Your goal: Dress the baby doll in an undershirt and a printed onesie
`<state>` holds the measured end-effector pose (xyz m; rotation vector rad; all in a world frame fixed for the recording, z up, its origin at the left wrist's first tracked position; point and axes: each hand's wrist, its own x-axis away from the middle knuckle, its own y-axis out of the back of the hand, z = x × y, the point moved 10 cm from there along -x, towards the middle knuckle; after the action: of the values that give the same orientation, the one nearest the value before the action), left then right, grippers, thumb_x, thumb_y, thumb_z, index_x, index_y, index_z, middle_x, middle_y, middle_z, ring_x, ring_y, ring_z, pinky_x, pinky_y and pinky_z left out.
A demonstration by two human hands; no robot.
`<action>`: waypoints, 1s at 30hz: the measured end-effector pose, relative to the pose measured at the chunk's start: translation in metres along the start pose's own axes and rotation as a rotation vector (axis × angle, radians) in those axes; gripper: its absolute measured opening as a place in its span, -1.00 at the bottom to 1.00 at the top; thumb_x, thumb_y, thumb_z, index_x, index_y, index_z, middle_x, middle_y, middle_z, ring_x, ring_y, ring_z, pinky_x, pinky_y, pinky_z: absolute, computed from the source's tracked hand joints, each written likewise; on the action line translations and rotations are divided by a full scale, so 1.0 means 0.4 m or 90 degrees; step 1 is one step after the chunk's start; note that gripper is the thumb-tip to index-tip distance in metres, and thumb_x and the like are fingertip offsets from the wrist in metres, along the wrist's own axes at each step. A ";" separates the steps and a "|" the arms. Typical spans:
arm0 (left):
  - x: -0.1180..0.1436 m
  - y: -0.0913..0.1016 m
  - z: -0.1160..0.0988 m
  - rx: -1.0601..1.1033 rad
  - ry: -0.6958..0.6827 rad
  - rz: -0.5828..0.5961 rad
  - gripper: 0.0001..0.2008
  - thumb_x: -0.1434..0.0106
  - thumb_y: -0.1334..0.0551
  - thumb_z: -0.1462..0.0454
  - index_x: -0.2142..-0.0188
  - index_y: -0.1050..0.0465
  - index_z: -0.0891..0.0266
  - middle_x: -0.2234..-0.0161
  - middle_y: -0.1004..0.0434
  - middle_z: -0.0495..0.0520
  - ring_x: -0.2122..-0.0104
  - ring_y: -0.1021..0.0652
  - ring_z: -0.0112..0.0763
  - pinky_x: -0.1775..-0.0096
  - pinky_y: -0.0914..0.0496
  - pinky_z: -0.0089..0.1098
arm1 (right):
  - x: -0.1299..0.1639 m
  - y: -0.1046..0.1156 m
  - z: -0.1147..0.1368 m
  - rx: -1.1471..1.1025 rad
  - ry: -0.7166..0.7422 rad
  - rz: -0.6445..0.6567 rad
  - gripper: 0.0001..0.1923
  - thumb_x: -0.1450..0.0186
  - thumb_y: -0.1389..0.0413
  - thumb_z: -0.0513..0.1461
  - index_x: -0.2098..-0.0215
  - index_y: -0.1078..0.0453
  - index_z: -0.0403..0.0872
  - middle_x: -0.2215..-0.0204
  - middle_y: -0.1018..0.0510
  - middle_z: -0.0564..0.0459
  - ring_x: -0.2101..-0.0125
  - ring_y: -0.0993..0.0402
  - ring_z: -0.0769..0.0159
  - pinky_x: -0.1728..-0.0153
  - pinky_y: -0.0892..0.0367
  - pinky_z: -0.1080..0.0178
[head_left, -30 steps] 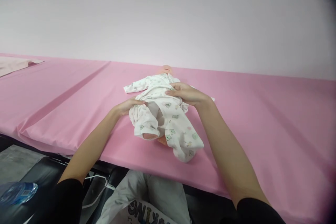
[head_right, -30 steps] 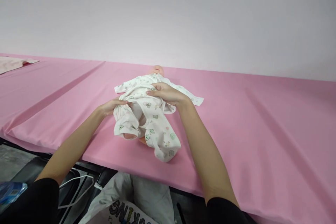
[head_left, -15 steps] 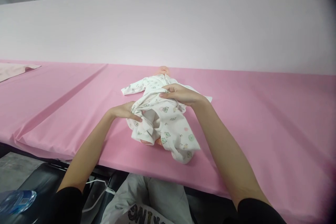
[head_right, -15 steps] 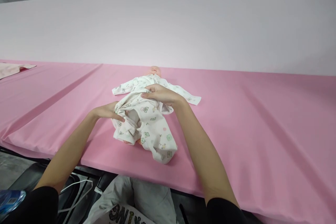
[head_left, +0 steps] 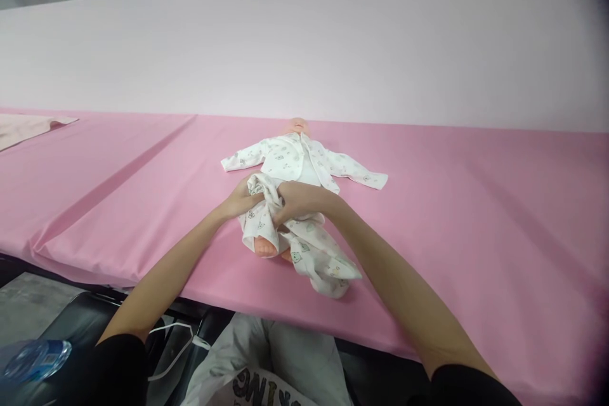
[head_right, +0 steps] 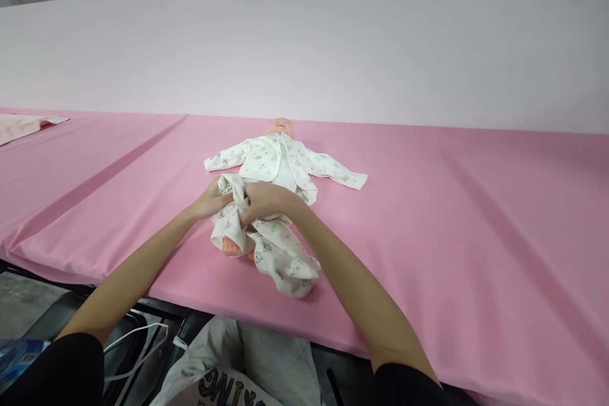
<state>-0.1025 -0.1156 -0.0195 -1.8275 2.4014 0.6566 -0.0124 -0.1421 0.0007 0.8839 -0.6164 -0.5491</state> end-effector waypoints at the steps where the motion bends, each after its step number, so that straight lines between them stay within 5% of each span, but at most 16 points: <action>1: 0.000 -0.003 -0.007 -0.008 -0.004 0.004 -0.70 -0.14 -0.32 0.22 0.18 -0.32 0.27 0.19 -0.45 0.10 0.17 -0.49 -0.29 0.14 -0.42 -0.35 | 0.001 -0.002 -0.003 0.025 -0.014 -0.002 -0.66 0.06 -0.33 -0.08 0.47 -0.31 -0.06 0.48 -0.47 0.07 0.44 -0.42 0.22 0.52 -0.20 0.26; 7: 0.009 -0.014 -0.015 -0.088 0.072 0.156 -0.70 -0.13 -0.33 0.21 0.17 -0.38 0.26 0.15 -0.51 0.11 0.07 -0.51 -0.20 0.04 -0.41 -0.31 | -0.004 -0.025 0.001 0.042 0.004 0.041 -0.68 0.04 -0.31 -0.11 0.49 -0.29 -0.05 0.44 -0.50 0.06 0.41 -0.42 0.24 0.50 -0.22 0.26; 11: 0.061 -0.038 0.008 -0.055 0.169 0.383 -0.38 0.00 -0.44 0.20 -0.05 -0.33 0.19 0.09 -0.52 0.11 0.08 -0.54 -0.20 0.07 -0.46 -0.30 | -0.016 -0.008 -0.023 0.121 -0.027 -0.004 -0.64 0.08 -0.31 -0.13 0.55 -0.18 -0.04 0.51 -0.43 0.07 0.48 -0.37 0.26 0.57 -0.13 0.26; 14: 0.083 -0.051 -0.013 -0.049 0.124 0.464 -0.22 0.12 -0.49 0.28 -0.12 -0.28 0.15 0.09 -0.53 0.11 0.12 -0.55 -0.21 0.10 -0.47 -0.31 | -0.016 -0.001 -0.025 0.156 -0.024 -0.014 -0.68 0.04 -0.24 -0.16 0.59 -0.13 -0.03 0.56 -0.36 0.09 0.49 -0.33 0.27 0.57 -0.08 0.25; 23: 0.029 0.009 -0.001 -0.153 0.064 0.255 -0.47 0.11 -0.36 0.39 0.08 -0.42 0.24 0.14 -0.52 0.09 0.15 -0.52 -0.20 0.20 -0.44 -0.40 | -0.003 0.032 -0.033 0.158 -0.061 -0.057 -0.66 -0.02 -0.22 -0.19 0.57 -0.07 -0.04 0.51 -0.33 0.08 0.49 -0.26 0.32 0.56 -0.02 0.27; 30: 0.025 0.007 -0.027 -0.058 0.041 0.235 -0.56 0.02 -0.29 0.37 0.08 -0.42 0.25 0.14 -0.50 0.10 0.14 -0.49 -0.22 0.18 -0.40 -0.39 | 0.036 0.058 -0.036 -0.086 -0.009 0.007 -0.63 -0.05 -0.31 -0.05 0.53 -0.25 -0.08 0.50 -0.40 0.09 0.47 -0.30 0.34 0.52 -0.10 0.30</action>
<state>-0.1058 -0.1280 -0.0118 -1.4614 2.8272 0.7521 0.0120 -0.1319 0.0169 0.7493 -0.5898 -0.5809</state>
